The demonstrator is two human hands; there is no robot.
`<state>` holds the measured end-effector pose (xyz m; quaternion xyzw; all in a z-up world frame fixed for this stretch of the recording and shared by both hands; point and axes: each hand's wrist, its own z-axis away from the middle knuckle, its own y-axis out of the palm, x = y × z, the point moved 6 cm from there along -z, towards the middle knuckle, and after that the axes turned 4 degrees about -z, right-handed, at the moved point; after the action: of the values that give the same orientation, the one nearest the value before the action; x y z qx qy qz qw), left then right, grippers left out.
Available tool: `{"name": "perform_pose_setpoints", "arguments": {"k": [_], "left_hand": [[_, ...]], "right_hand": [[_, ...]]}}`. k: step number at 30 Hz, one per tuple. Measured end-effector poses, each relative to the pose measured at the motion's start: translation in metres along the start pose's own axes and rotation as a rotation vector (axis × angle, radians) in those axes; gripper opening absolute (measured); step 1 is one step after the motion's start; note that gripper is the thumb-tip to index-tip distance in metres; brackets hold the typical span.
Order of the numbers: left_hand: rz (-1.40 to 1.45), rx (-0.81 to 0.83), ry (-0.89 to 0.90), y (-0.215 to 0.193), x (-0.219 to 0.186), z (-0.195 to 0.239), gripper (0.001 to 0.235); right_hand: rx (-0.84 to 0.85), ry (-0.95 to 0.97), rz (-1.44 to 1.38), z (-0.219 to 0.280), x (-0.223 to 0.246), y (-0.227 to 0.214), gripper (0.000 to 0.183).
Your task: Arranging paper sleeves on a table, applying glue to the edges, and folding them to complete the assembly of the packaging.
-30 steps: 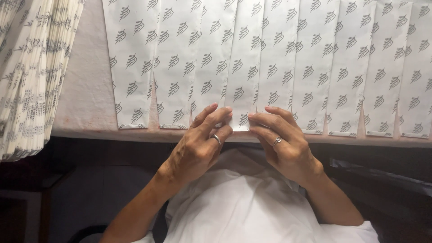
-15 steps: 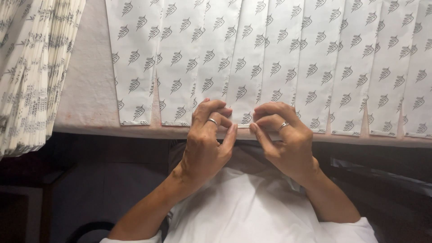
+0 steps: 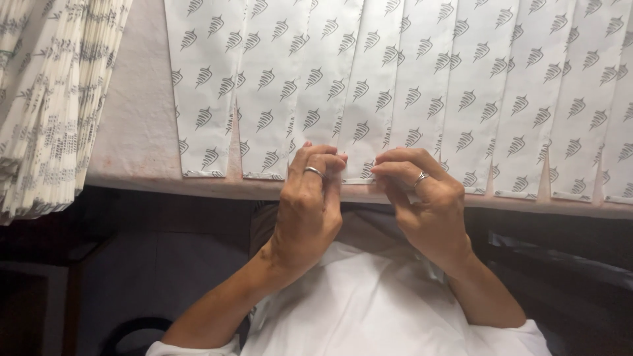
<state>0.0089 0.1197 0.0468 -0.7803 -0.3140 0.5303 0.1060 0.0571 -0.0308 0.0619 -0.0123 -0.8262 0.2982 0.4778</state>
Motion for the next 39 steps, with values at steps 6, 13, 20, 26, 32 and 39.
{"name": "perform_pose_setpoints", "arguments": {"k": [6,13,20,26,32,39], "left_hand": [[-0.288,-0.049,0.161,0.018,-0.003,0.010,0.024],[-0.241,-0.032,0.324,0.015,0.000,0.022,0.024],[-0.168,-0.047,0.325,-0.049,0.018,0.014,0.028],[-0.254,0.127,0.366,-0.056,0.030,0.004,0.025],[-0.194,0.182,0.298,-0.064,0.033,-0.004,0.032],[-0.231,0.180,0.352,-0.064,0.032,-0.005,0.029]], "right_hand": [[-0.010,-0.009,0.012,-0.001,0.001,-0.001,0.020],[-0.020,-0.067,0.037,-0.005,0.007,-0.001,0.022],[-0.067,-0.282,0.061,-0.001,0.022,0.024,0.031],[0.011,-0.370,0.057,-0.015,0.023,0.047,0.029],[0.025,-0.407,0.144,-0.021,0.034,0.045,0.027],[0.046,-0.445,0.125,-0.019,0.030,0.046,0.029]]}}
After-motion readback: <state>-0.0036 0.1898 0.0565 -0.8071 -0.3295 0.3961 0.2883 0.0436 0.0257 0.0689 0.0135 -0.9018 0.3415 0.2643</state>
